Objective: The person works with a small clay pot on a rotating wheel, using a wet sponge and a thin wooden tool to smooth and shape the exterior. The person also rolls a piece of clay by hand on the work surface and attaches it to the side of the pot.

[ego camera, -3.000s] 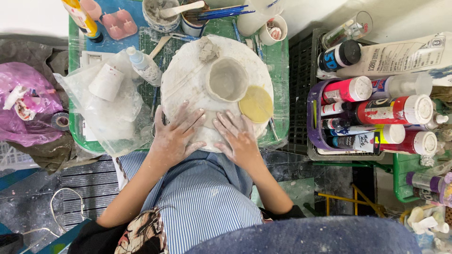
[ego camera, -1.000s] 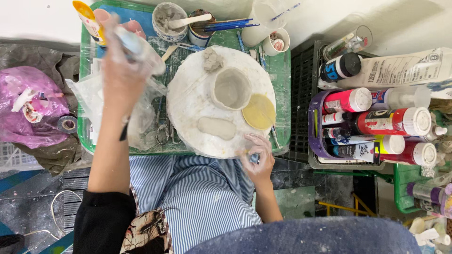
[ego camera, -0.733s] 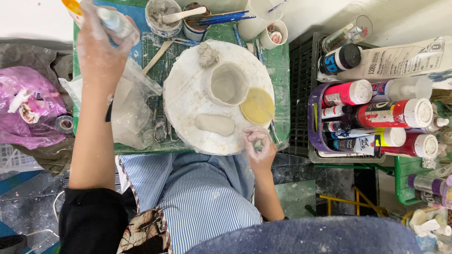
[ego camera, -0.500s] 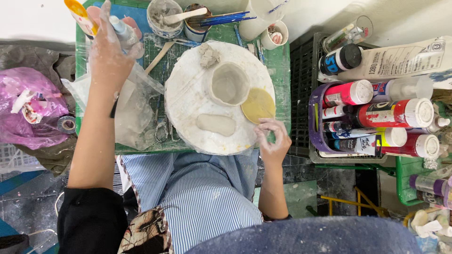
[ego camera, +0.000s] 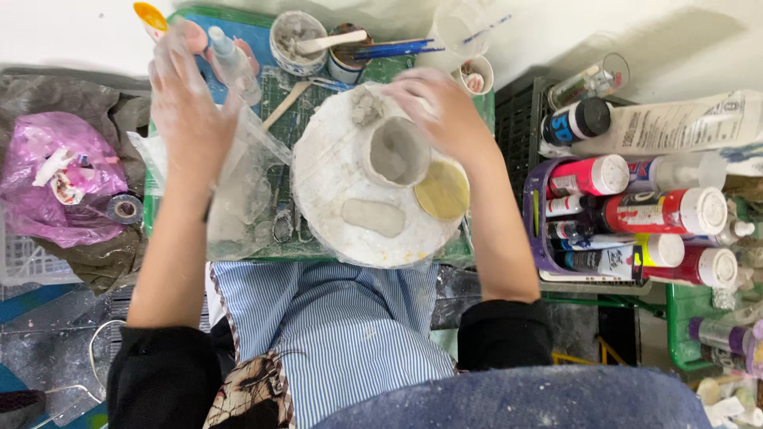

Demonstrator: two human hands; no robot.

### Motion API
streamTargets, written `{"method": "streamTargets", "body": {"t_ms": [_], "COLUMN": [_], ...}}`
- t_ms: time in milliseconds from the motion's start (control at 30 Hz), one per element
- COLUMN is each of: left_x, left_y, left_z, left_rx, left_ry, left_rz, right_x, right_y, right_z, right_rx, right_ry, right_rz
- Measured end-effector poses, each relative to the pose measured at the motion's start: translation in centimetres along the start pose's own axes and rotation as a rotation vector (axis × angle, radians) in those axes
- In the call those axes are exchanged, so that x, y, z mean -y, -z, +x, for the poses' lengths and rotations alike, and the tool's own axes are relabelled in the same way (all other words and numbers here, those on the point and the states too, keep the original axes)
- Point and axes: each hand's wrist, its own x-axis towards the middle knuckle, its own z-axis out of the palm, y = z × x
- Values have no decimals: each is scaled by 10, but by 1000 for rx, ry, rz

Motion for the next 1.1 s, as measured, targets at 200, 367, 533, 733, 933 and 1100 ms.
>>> {"method": "streamTargets", "body": {"t_ms": [200,367,533,733,933,1100], "left_x": [-32,-30,-32,-35,-66,-97], "left_y": [-16,-70,-112,-99,-31,29], "left_z": [-11,-7,-4,0,13,16], "left_rx": [142,568,618,405,242,-12], "left_ry": [-313,-284,-219,-120,-60,-87], "left_rz": [186,438,550,302,-139,-106], "right_x": [-19,-20,-39,-44,-60,-23], "right_y": [-33,-28,-23,-22,-20,17], "right_z": [64,54,39,26,5,-19], "right_rx": [438,465,425,275,111,-216], "right_ry": [-244,-437,-350,-417,-323,-191], "right_rz": [129,-162,-169,128,268,228]}}
